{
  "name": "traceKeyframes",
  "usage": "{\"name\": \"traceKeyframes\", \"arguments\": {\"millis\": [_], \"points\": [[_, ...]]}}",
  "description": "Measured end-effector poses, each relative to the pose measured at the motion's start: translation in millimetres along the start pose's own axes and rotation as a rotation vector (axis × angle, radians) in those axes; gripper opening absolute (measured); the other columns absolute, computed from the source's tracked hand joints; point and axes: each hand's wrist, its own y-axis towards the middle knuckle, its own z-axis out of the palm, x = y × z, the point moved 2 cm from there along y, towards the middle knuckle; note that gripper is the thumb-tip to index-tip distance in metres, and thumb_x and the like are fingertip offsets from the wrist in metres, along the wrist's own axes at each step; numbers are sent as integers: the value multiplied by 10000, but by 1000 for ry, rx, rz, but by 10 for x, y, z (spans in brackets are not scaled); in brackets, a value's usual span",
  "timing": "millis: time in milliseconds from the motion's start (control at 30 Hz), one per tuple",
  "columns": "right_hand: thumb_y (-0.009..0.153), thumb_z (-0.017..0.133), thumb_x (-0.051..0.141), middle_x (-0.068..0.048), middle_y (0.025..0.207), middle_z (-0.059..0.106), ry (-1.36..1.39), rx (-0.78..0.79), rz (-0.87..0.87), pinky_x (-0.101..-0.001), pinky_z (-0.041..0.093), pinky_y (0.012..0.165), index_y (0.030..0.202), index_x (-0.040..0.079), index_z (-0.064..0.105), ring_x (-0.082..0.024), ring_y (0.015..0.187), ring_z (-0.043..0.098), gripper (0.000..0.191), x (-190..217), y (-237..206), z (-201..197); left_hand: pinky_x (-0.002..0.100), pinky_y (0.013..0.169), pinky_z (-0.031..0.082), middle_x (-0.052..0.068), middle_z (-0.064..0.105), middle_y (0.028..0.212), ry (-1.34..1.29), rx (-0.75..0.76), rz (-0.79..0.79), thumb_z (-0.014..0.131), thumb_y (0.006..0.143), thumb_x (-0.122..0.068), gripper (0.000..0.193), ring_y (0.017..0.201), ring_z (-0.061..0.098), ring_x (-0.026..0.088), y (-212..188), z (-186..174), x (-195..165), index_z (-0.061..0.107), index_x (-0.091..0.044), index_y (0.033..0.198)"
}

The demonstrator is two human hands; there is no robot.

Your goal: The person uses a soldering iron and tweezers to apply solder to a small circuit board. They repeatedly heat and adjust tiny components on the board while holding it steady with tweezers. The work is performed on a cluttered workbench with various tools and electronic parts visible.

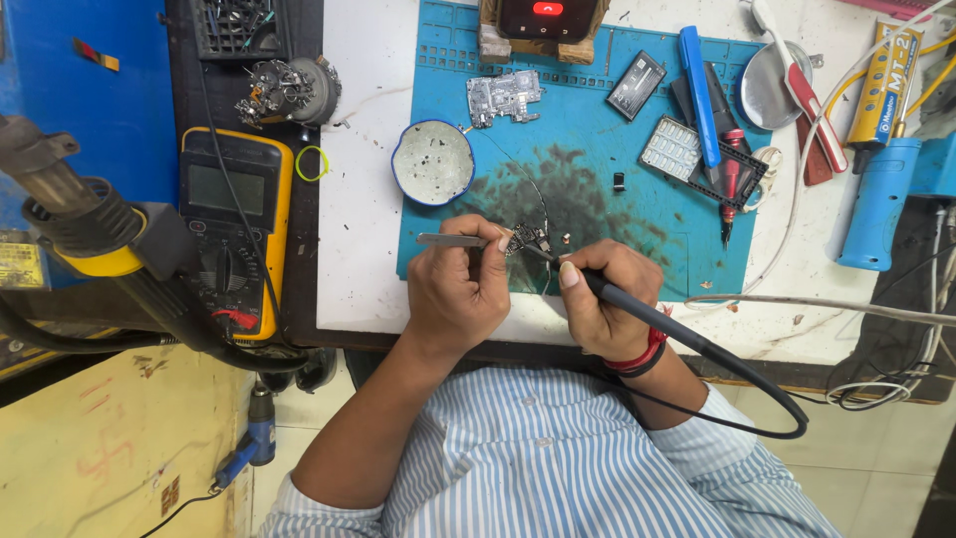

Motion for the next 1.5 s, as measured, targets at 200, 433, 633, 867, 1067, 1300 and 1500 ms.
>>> {"name": "traceKeyframes", "arguments": {"millis": [200, 433, 633, 867, 1067, 1300, 1500], "points": [[969, 671, 63, -75, 733, 636, -15, 6, 11, -303, 441, 587, 888, 16, 623, -178, 610, 604, 106, 5, 5, 2, 266, 579, 555, 70, 736, 918, 6, 4, -2, 668, 1007, -33, 112, 643, 707, 135, 6, 0, -2, 562, -35, 1042], [968, 672, 71, -74, 732, 634, -24, 10, 13, -302, 436, 587, 887, 17, 629, -176, 609, 598, 106, 3, 2, 4, 269, 574, 544, 64, 727, 897, 13, 12, -7, 671, 1005, -35, 115, 627, 692, 131, 14, -3, -7, 563, -35, 1042], [963, 680, 71, -65, 694, 603, -19, 7, 25, -306, 418, 575, 878, 18, 629, -174, 589, 577, 112, 1, -3, 4, 262, 576, 549, 62, 728, 903, 1, 9, -13, 665, 1009, -32, 116, 639, 702, 127, 10, -2, -10, 556, -37, 1045], [964, 680, 67, -65, 697, 607, -10, 2, 14, -301, 417, 569, 877, 20, 625, -169, 584, 577, 113, 4, 11, 6, 257, 575, 547, 62, 726, 906, 4, 4, -2, 665, 1011, -33, 121, 638, 698, 122, 12, 3, -3, 550, -38, 1049], [966, 678, 67, -69, 710, 619, -13, 0, 3, -301, 425, 571, 881, 19, 627, -170, 590, 585, 111, 11, 11, 8, 263, 551, 527, 61, 727, 887, 22, 8, -12, 673, 1002, -37, 117, 596, 671, 117, 10, 0, -1, 559, -38, 1031], [964, 682, 63, -61, 694, 612, -14, -3, 13, -300, 418, 564, 874, 19, 624, -164, 579, 580, 116, 4, 1, 10, 265, 572, 540, 62, 730, 901, 19, 6, -6, 671, 1009, -37, 116, 632, 691, 123, 5, -3, -4, 560, -39, 1045], [967, 681, 64, -64, 704, 614, -13, -5, 4, -300, 426, 571, 880, 18, 623, -165, 589, 584, 114, 8, 8, 12, 264, 574, 543, 62, 736, 908, 13, 2, -6, 665, 1007, -33, 110, 635, 694, 123, 7, -9, -9, 563, -39, 1047]]}}
